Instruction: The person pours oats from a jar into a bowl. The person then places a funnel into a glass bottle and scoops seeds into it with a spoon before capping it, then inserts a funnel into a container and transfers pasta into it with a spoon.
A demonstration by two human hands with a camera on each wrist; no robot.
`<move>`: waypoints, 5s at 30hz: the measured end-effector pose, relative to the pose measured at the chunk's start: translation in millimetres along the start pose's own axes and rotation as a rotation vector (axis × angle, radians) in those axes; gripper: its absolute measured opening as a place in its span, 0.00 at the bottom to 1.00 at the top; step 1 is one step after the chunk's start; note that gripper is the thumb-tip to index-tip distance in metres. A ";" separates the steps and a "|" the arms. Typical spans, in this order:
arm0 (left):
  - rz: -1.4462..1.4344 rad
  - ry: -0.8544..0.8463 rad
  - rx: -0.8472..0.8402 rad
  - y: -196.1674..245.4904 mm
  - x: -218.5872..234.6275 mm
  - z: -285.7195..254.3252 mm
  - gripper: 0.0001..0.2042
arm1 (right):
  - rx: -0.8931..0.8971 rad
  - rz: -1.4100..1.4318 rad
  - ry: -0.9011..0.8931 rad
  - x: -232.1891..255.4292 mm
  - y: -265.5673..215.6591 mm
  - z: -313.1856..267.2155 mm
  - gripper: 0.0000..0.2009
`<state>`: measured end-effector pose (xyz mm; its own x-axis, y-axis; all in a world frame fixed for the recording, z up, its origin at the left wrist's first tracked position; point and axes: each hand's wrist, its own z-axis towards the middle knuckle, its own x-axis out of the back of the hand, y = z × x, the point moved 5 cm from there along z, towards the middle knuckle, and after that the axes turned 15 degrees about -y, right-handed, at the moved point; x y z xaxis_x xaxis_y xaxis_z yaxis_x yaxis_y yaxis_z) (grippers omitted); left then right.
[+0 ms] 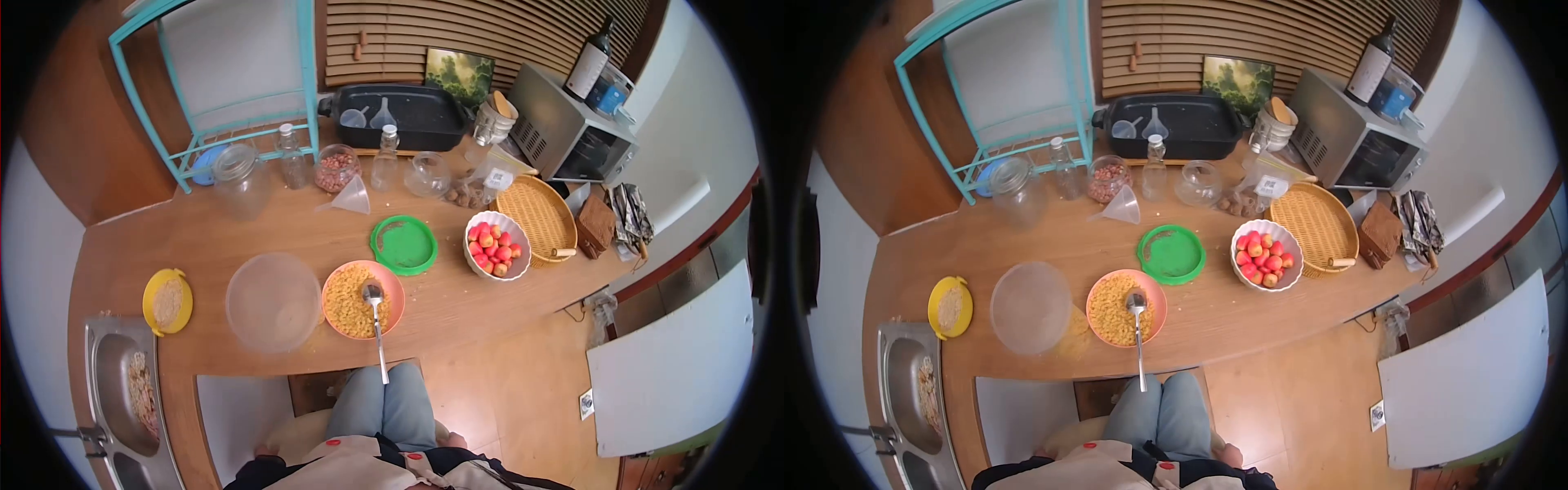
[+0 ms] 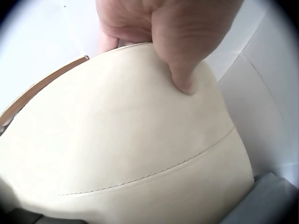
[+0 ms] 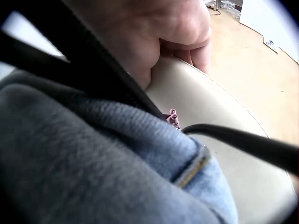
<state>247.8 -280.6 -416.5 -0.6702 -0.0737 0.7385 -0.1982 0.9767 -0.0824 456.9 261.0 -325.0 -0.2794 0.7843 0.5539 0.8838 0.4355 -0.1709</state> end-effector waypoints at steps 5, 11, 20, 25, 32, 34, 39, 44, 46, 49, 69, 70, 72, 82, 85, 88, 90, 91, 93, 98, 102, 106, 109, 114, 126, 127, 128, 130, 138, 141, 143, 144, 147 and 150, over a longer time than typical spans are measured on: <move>-0.259 -0.045 -0.487 -16.0 -23.4 25.2 0.20 | 0.027 -0.074 -0.030 2.1 -6.0 -7.7 0.21; -0.474 -0.040 -0.239 17.4 46.6 -44.4 0.18 | 0.058 -0.018 0.098 1.4 -1.1 -2.2 0.20; -0.575 -0.046 -0.279 26.0 46.3 -42.8 0.21 | 0.131 -0.079 0.138 3.5 5.7 12.8 0.12; -0.651 0.019 -0.394 38.8 73.2 -66.5 0.19 | 0.121 -0.078 0.157 -3.2 11.0 15.4 0.10; -0.703 -0.033 -0.471 21.6 28.0 -21.6 0.20 | 0.189 -0.026 0.230 -6.8 16.0 26.2 0.09; -0.631 -0.061 -0.358 25.3 41.5 -35.6 0.20 | 0.186 -0.050 0.226 -7.1 20.8 35.9 0.10; -0.646 -0.070 -0.372 26.0 43.3 -36.4 0.20 | 0.181 -0.070 0.169 -11.2 21.7 44.5 0.14; -0.495 -0.006 -0.252 25.0 53.5 -49.9 0.20 | 0.185 -0.016 0.189 -15.9 26.1 52.1 0.15; -0.514 0.066 -0.329 20.9 37.2 -30.3 0.21 | 0.178 0.009 0.174 -13.6 27.9 54.2 0.15; -0.416 0.134 -0.427 17.7 27.9 -14.6 0.18 | 0.216 0.079 0.181 -13.0 26.6 54.1 0.14; -0.462 0.107 -0.389 30.3 50.0 -48.1 0.20 | 0.249 -0.011 0.264 5.3 10.4 23.1 0.16; -0.468 0.108 -0.370 28.5 54.3 -52.2 0.19 | 0.221 -0.022 0.198 7.4 4.4 18.0 0.17; -0.449 0.085 -0.368 23.5 52.1 -51.5 0.19 | 0.197 0.014 0.128 1.5 7.7 16.6 0.21; -0.335 0.177 -0.298 76.9 129.1 -93.2 0.19 | 0.505 0.015 0.280 117.0 -44.1 -4.7 0.12; -0.697 0.304 -0.649 139.6 250.1 -152.6 0.15 | 0.820 0.315 0.494 184.1 -148.2 -97.9 0.08; -0.776 0.653 -0.920 179.7 342.9 -199.6 0.13 | 1.004 0.351 0.725 203.5 -224.3 -139.0 0.10; -0.733 0.893 -0.985 205.0 374.1 -215.7 0.19 | 1.090 0.207 0.795 203.0 -263.2 -159.0 0.18; -0.748 0.938 -1.004 217.8 383.7 -216.2 0.24 | 1.088 0.201 0.796 202.7 -274.4 -162.7 0.18; -0.784 0.925 -1.188 246.9 402.0 -215.8 0.36 | 1.030 0.072 0.766 199.2 -295.6 -167.7 0.24; -0.860 0.739 -1.179 289.7 411.6 -197.3 0.45 | 1.084 -0.188 0.900 194.3 -323.8 -163.8 0.25; -0.950 0.678 -1.197 295.8 408.9 -196.5 0.46 | 1.161 -0.222 0.922 192.3 -335.8 -157.9 0.21; -0.929 0.713 -1.210 296.9 408.3 -193.4 0.46 | 1.195 -0.270 0.950 191.7 -338.3 -155.2 0.15; -0.964 0.616 -1.220 297.3 412.3 -187.9 0.47 | 1.232 -0.313 1.063 193.6 -336.4 -155.5 0.12; -0.907 0.594 -1.209 294.5 423.2 -177.9 0.47 | 1.319 -0.186 0.982 210.1 -328.9 -167.0 0.09; -0.860 0.626 -1.111 299.5 402.9 -154.6 0.49 | 1.391 -0.117 0.971 233.0 -336.5 -158.7 0.09; -0.856 0.623 -1.095 298.9 402.4 -154.7 0.49 | 1.385 -0.118 0.970 233.6 -337.8 -157.4 0.09; -0.856 0.620 -1.099 299.5 402.6 -153.9 0.49 | 1.401 -0.123 0.971 234.8 -340.3 -156.6 0.09; -0.828 0.673 -1.091 299.1 402.7 -155.1 0.48 | 1.412 -0.128 0.970 236.1 -342.2 -155.8 0.09; -0.803 0.727 -1.083 299.1 401.1 -154.1 0.47 | 1.439 -0.094 0.775 241.2 -336.6 -157.0 0.08; -0.798 0.759 -1.083 299.3 400.9 -154.1 0.47 | 1.463 -0.117 0.757 242.4 -330.1 -163.9 0.07; -0.807 0.747 -1.083 298.9 400.8 -153.2 0.47 | 1.472 -0.067 0.748 245.3 -321.9 -162.8 0.07; -0.803 0.749 -1.087 298.9 400.7 -152.5 0.47 | 1.481 -0.017 0.740 247.4 -318.5 -162.1 0.06; -0.796 0.749 -1.096 298.7 400.2 -153.3 0.46 | 1.415 0.079 0.855 253.1 -311.6 -159.0 0.05; -0.793 0.745 -1.101 299.6 400.0 -154.0 0.46 | 1.367 0.144 0.864 254.5 -310.1 -151.7 0.05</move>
<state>30.6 13.5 -42.7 -0.0892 -0.8400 0.5352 0.5129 0.4219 0.7476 168.7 258.6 -7.5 0.4713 0.5878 0.6575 -0.2247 0.8009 -0.5550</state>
